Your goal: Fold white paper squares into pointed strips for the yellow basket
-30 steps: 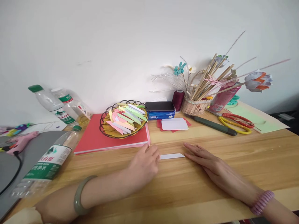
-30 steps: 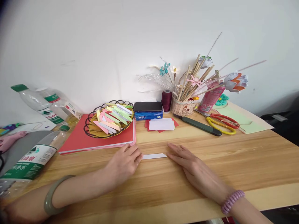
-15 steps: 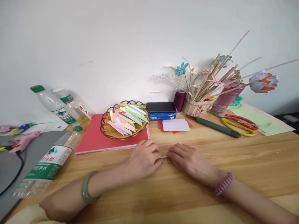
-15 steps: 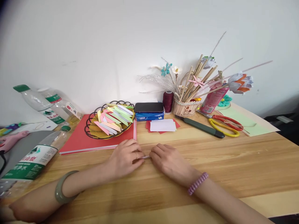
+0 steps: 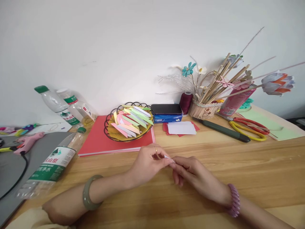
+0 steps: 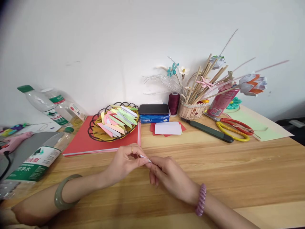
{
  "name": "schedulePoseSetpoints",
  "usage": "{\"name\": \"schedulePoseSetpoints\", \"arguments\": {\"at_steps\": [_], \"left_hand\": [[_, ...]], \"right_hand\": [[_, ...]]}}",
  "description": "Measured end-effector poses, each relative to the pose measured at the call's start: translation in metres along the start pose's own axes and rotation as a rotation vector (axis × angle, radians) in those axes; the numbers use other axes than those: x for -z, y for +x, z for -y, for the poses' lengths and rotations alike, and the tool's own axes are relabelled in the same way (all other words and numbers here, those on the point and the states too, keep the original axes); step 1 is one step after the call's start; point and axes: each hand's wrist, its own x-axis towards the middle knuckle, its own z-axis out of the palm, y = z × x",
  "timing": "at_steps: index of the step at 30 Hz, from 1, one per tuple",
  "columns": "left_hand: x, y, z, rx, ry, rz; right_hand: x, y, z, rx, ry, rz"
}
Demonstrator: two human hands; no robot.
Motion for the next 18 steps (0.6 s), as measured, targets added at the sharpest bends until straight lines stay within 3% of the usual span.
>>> {"name": "schedulePoseSetpoints", "arguments": {"at_steps": [6, 11, 15, 18], "left_hand": [[0.004, -0.001, 0.001, -0.007, -0.028, 0.078], [0.012, 0.007, 0.001, 0.086, -0.071, 0.204], [0.015, 0.012, 0.001, 0.173, -0.181, 0.177], [0.012, 0.010, -0.001, 0.124, -0.148, 0.210]], "right_hand": [[0.000, -0.002, -0.001, -0.054, 0.090, 0.004], [0.001, -0.004, -0.003, -0.098, 0.184, 0.031], [0.001, -0.004, -0.005, -0.122, 0.216, 0.036], [-0.001, -0.002, -0.005, -0.129, 0.220, 0.044]]}}
